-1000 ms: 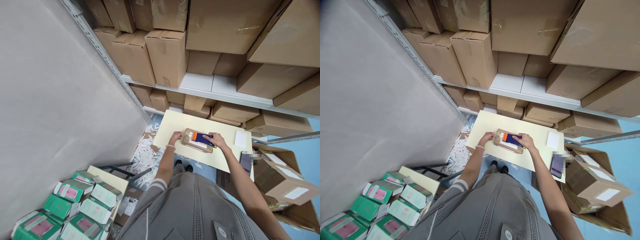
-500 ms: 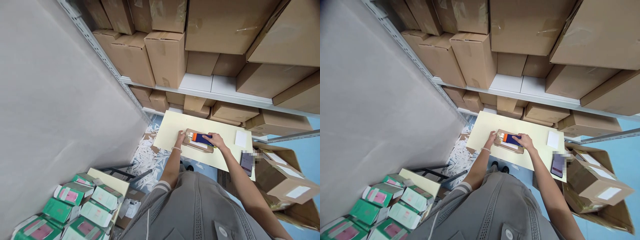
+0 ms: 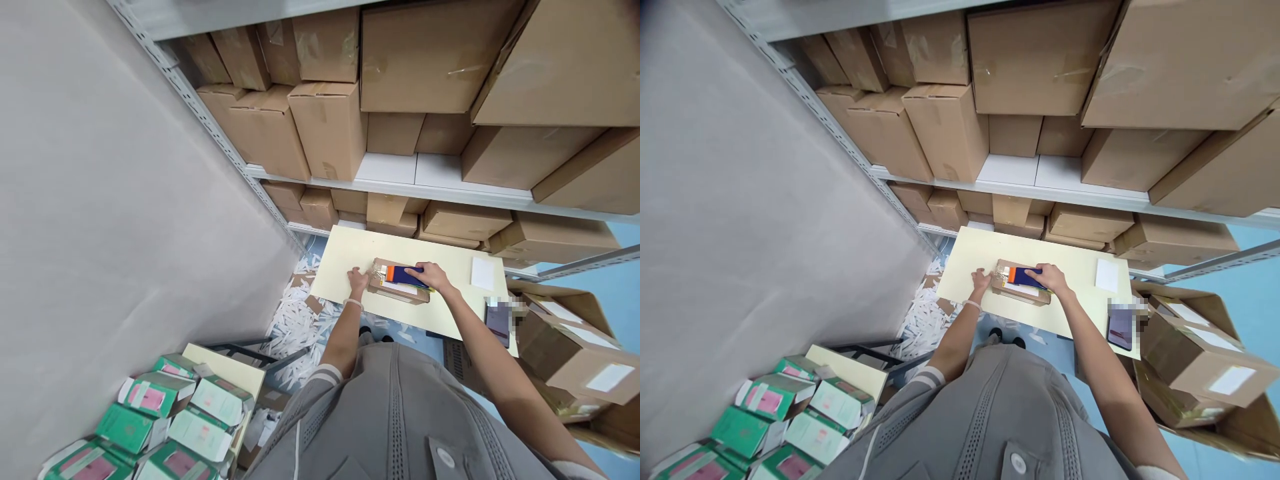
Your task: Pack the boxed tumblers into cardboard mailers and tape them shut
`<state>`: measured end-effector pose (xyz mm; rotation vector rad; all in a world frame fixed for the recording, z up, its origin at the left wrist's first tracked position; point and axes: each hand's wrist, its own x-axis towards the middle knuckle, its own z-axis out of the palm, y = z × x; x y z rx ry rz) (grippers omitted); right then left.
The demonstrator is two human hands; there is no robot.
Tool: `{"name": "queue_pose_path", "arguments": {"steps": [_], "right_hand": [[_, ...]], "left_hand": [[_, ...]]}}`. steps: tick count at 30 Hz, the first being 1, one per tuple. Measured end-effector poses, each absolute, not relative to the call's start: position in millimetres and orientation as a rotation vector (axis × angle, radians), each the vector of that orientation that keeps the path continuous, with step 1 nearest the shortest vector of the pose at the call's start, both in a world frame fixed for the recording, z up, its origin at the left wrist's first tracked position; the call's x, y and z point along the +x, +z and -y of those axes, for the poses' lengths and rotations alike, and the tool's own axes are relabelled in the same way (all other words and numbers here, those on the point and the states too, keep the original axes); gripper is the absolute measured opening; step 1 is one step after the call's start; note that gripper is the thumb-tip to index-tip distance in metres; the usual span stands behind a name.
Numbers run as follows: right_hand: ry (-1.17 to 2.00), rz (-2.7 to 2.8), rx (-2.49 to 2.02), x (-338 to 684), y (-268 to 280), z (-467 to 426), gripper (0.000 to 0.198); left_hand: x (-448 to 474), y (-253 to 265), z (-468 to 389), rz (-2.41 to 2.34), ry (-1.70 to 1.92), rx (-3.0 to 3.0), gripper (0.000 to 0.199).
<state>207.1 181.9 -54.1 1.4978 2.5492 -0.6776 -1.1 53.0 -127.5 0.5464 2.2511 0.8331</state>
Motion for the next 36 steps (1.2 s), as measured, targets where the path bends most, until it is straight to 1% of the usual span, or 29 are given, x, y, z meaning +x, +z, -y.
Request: {"name": "queue_pose_path", "arguments": {"steps": [3, 5, 7, 9, 13, 27, 36], "right_hand": [[-0.673, -2.542, 1.492, 206, -53, -181, 0.047], [-0.676, -2.542, 1.496, 206, -51, -181, 0.048], [-0.679, -2.539, 1.500, 206, -50, -181, 0.048], [-0.681, -2.543, 1.498, 206, -48, -181, 0.049], [-0.697, -2.564, 1.501, 207, -45, -181, 0.049], [-0.835, -2.570, 1.431, 223, -38, -188, 0.051], [-0.884, -2.592, 1.460, 269, -37, -210, 0.058]], "left_hand": [[7, -117, -61, -2.232, 0.840, 0.865, 0.046], [16, -112, -61, -2.151, 0.763, 1.283, 0.049], [25, -111, -55, -2.045, 0.608, 1.676, 0.055], [30, -112, -47, -2.007, 0.492, 1.848, 0.059], [30, -116, -39, -2.029, 0.437, 1.894, 0.062], [32, -118, -42, -2.046, 0.419, 1.838, 0.061], [32, -115, -43, -2.052, 0.374, 1.832, 0.061]]}}
